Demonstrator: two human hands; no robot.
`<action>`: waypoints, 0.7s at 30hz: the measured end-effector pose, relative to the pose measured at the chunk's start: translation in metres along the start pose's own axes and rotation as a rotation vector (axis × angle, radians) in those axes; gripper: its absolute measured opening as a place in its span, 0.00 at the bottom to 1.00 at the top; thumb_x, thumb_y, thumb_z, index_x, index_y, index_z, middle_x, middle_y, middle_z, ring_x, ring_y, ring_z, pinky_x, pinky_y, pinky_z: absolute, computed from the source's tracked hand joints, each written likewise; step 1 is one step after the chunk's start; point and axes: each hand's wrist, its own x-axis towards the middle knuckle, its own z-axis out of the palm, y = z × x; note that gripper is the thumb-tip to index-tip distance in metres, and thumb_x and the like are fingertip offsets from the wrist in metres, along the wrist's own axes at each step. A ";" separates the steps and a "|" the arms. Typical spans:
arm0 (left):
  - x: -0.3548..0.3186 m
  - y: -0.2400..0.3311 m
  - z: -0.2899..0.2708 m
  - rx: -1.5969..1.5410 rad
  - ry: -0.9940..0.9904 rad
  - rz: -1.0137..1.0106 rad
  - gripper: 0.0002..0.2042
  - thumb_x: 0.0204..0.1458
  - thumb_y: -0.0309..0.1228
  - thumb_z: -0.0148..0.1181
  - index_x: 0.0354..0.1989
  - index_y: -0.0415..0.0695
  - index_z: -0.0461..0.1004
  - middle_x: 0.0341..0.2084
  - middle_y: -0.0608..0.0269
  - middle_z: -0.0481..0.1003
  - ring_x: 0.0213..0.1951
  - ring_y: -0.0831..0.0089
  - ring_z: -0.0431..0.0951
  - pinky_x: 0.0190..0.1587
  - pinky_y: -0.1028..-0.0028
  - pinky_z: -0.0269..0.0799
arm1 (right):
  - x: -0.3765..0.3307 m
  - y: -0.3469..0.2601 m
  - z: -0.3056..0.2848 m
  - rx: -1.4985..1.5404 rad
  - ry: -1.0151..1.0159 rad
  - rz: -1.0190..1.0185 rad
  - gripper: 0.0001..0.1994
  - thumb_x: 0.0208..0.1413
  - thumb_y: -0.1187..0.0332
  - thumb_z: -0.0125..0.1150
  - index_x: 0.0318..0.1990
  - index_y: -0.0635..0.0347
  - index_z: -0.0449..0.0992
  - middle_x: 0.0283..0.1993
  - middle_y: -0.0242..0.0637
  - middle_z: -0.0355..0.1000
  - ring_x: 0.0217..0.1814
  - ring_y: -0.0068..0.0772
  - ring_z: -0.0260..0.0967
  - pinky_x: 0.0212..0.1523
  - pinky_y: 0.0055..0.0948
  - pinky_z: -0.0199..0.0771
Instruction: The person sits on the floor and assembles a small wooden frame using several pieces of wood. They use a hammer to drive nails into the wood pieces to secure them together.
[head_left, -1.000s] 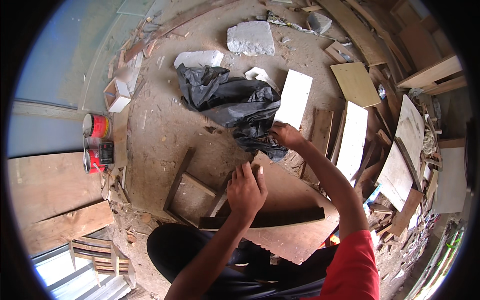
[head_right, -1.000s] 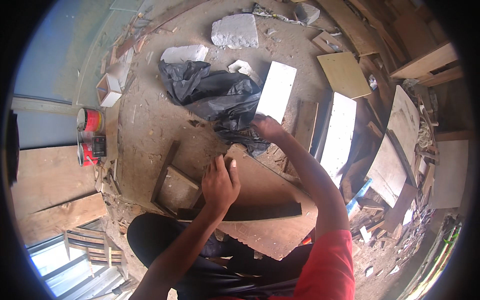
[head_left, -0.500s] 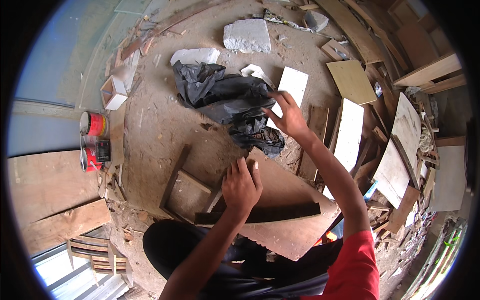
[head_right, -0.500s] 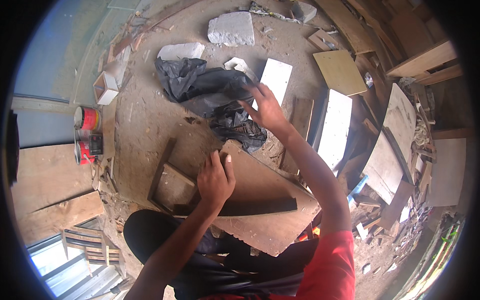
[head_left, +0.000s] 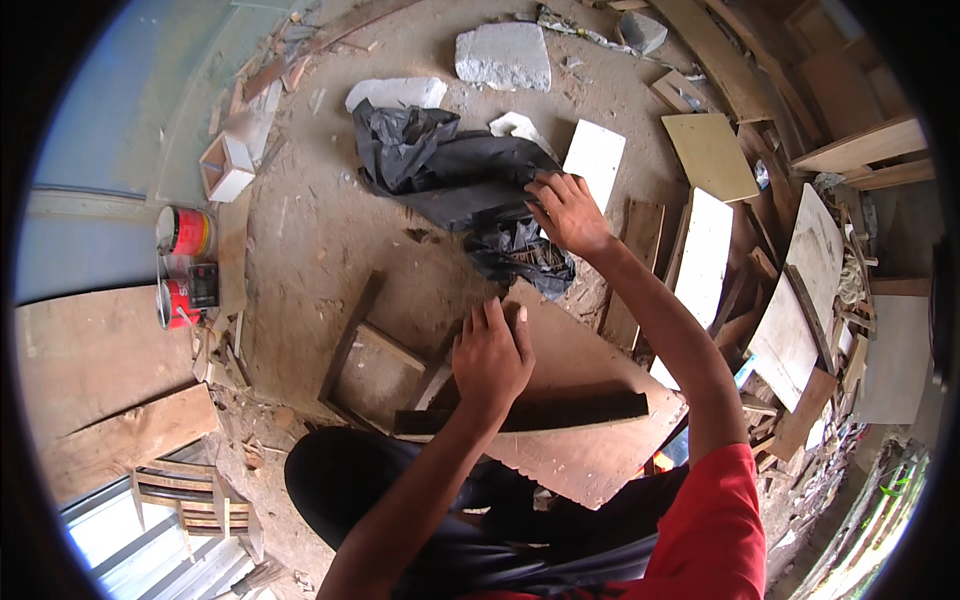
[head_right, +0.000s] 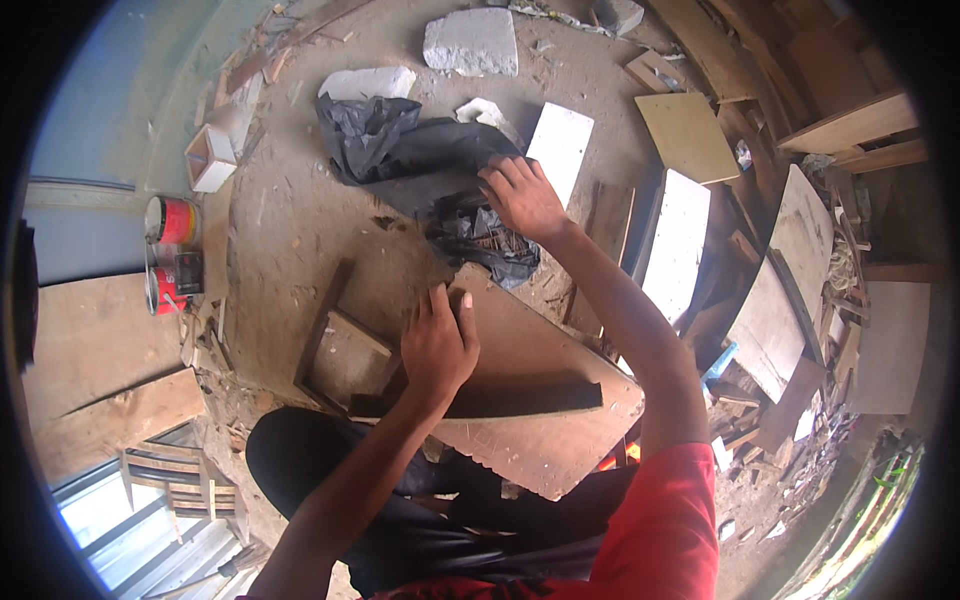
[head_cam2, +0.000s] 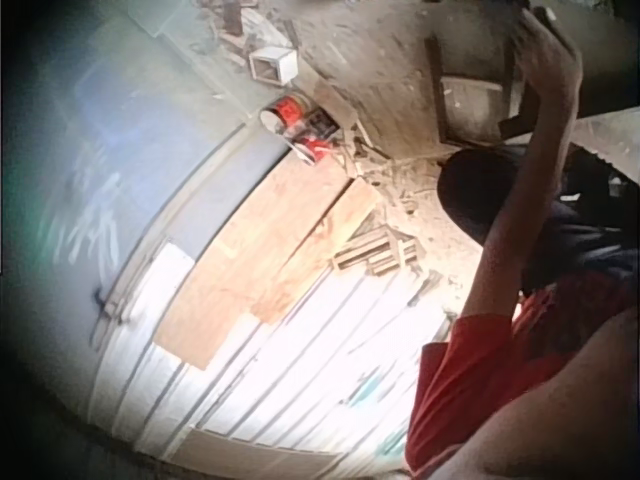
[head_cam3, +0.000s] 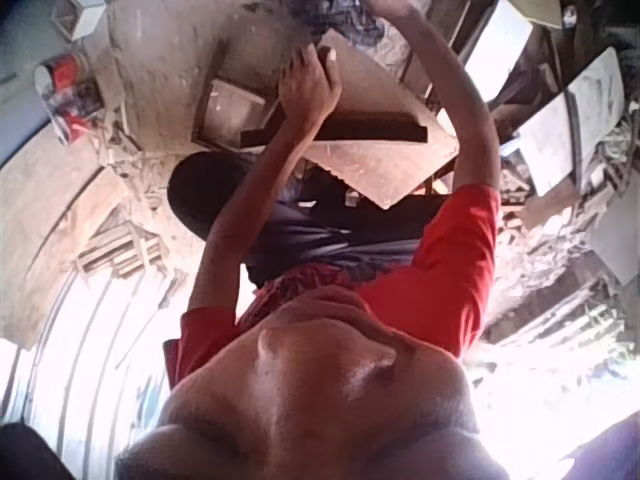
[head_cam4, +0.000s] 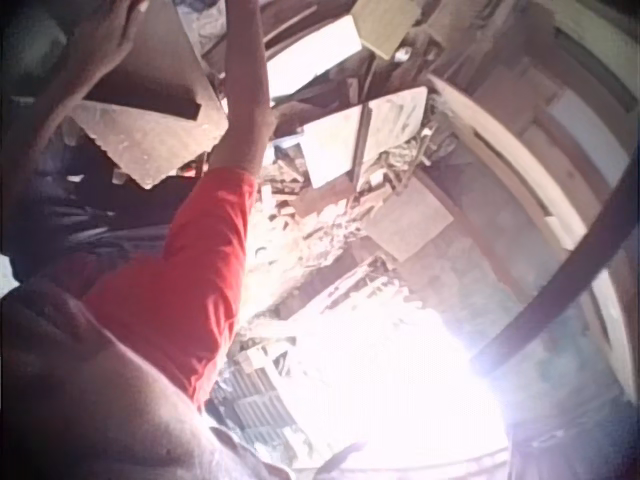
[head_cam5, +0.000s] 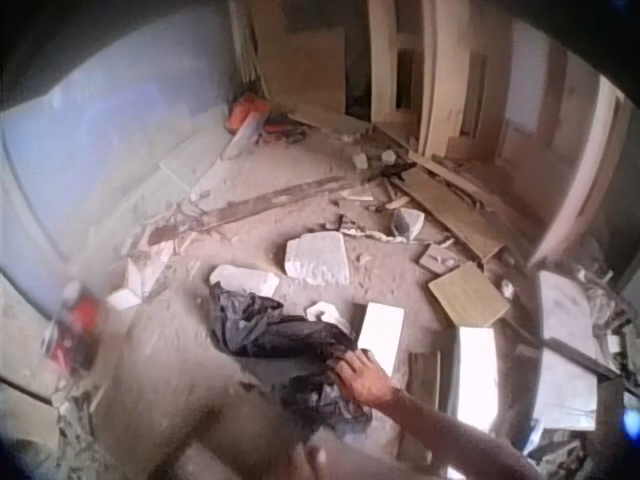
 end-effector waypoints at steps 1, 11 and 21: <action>0.000 0.002 -0.001 0.008 -0.013 -0.011 0.17 0.64 0.39 0.49 0.49 0.35 0.66 0.37 0.43 0.74 0.39 0.44 0.78 0.40 0.54 0.74 | -0.004 -0.001 -0.002 0.030 0.000 -0.052 0.19 0.56 0.66 0.63 0.55 0.55 0.72 0.57 0.37 0.68 0.58 0.40 0.66 0.56 0.39 0.65; 0.002 0.001 0.002 0.001 0.001 0.011 0.17 0.64 0.40 0.49 0.48 0.36 0.66 0.37 0.45 0.74 0.39 0.47 0.78 0.40 0.56 0.74 | -0.012 0.009 0.016 0.162 -0.316 0.091 0.12 0.61 0.61 0.58 0.45 0.59 0.75 0.50 0.45 0.74 0.52 0.49 0.73 0.52 0.44 0.74; 0.000 0.003 0.001 0.010 -0.001 0.013 0.17 0.64 0.40 0.50 0.47 0.36 0.66 0.36 0.45 0.74 0.38 0.47 0.78 0.40 0.56 0.74 | -0.083 -0.002 0.039 0.134 -0.503 0.140 0.18 0.56 0.67 0.60 0.54 0.58 0.73 0.50 0.51 0.72 0.49 0.54 0.74 0.47 0.48 0.77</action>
